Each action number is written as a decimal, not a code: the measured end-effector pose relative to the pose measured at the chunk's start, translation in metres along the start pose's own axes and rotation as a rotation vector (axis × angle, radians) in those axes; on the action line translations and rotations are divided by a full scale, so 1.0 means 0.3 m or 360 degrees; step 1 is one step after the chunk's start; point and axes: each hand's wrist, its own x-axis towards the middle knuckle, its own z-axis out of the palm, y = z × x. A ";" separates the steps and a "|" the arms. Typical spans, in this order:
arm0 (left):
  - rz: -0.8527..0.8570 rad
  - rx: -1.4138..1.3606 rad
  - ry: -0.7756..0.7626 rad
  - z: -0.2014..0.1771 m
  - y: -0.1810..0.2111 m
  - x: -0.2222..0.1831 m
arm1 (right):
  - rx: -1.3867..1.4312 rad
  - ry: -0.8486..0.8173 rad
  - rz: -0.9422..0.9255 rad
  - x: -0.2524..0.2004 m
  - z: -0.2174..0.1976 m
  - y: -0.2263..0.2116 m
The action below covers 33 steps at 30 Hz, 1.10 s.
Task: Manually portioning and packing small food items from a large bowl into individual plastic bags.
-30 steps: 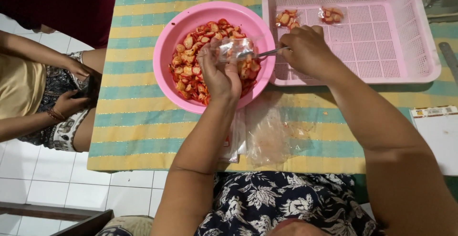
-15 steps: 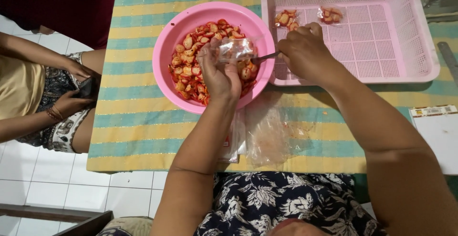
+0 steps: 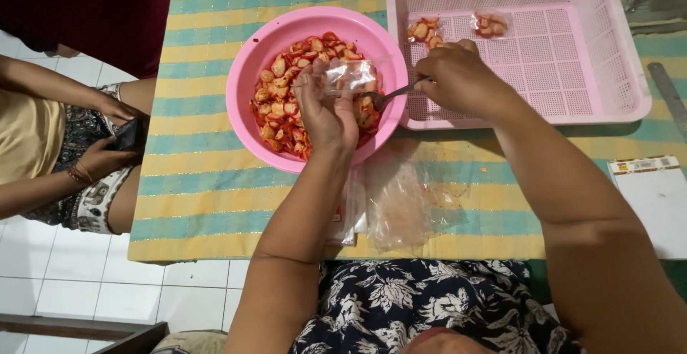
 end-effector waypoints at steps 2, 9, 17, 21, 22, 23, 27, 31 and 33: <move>0.0037 -0.0036 -0.0118 -0.067 -0.049 0.049 | -0.0082 0.0206 -0.0157 0.060 0.120 0.084; 0.0061 -0.0077 -0.0193 -0.076 -0.061 0.055 | -0.0217 0.0349 -0.0342 0.068 0.122 0.116; 0.0052 -0.0047 -0.0166 -0.090 -0.080 0.064 | -0.0219 0.0321 -0.0351 0.107 0.157 0.081; 0.0027 -0.0028 -0.0157 -0.076 -0.073 0.051 | -0.0137 0.0245 -0.0344 0.096 0.130 0.093; 0.0039 -0.0034 -0.0166 -0.068 -0.070 0.041 | -0.0144 0.0255 -0.0353 0.085 0.130 0.086; 0.0018 -0.0046 -0.0138 -0.059 -0.066 0.030 | -0.0154 0.0237 -0.0342 0.074 0.130 0.079; -0.0003 -0.0039 -0.0163 -0.079 -0.077 0.063 | -0.0110 0.0260 -0.0363 0.081 0.151 0.050; 0.0043 -0.0021 -0.0147 -0.081 -0.080 0.074 | -0.0026 0.0257 -0.0400 0.114 0.225 0.113; 0.0003 -0.0002 -0.0178 -0.073 -0.086 0.066 | -0.0062 0.0274 -0.0311 0.086 0.232 0.118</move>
